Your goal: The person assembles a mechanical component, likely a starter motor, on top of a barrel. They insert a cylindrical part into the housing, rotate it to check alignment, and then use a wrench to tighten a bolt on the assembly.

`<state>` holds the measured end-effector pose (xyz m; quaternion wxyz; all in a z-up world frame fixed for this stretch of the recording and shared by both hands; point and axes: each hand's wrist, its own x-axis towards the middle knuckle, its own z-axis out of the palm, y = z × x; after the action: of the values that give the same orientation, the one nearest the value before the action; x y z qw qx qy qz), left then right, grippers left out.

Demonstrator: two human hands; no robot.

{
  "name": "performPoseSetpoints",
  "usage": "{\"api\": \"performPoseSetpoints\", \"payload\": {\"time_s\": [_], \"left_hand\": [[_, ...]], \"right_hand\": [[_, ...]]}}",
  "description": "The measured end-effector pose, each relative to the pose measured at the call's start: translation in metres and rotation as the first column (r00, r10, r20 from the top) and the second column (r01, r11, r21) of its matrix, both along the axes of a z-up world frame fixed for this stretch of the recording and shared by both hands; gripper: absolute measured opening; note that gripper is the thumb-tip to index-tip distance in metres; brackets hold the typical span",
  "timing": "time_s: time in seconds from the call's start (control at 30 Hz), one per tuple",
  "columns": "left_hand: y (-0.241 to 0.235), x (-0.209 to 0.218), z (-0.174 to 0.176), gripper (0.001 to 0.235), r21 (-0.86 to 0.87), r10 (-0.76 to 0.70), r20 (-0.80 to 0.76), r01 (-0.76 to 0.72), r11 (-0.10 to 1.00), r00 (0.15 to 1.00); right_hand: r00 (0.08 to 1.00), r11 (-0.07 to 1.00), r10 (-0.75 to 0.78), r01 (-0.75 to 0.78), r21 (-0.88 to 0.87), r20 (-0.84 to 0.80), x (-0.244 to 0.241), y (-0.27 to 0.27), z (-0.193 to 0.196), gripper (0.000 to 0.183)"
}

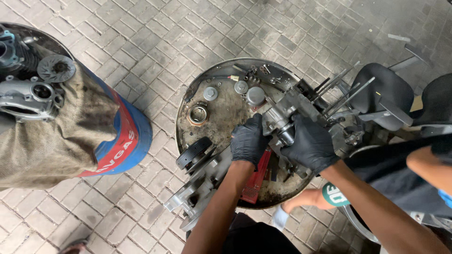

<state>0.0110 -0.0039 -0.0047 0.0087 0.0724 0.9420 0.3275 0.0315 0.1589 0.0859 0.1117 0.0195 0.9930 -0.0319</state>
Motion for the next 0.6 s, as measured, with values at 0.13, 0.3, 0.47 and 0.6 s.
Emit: {"api": "performPoseSetpoints", "payload": {"time_s": [0.13,0.3,0.47,0.6], "left_hand": [[0.000,-0.001,0.001,0.048,0.007,-0.023,0.009,0.023,1.000,1.000],[0.002,-0.004,-0.007,0.046,0.015,-0.024,0.012,0.024,1.000,1.000],[-0.002,-0.004,0.003,0.045,0.023,-0.038,0.029,0.038,0.999,0.999],[-0.003,-0.003,0.006,0.052,-0.022,-0.047,0.028,0.048,0.999,0.999]], "right_hand": [[0.999,0.999,-0.028,0.028,-0.036,0.026,0.000,-0.009,0.014,0.078],[0.999,0.999,-0.002,0.004,0.052,-0.032,0.005,-0.014,0.015,0.075],[0.999,0.999,-0.034,0.034,-0.039,0.001,0.000,0.003,-0.003,0.077],[0.998,1.000,0.003,-0.003,-0.007,-0.058,0.008,0.003,-0.007,0.087]]}}
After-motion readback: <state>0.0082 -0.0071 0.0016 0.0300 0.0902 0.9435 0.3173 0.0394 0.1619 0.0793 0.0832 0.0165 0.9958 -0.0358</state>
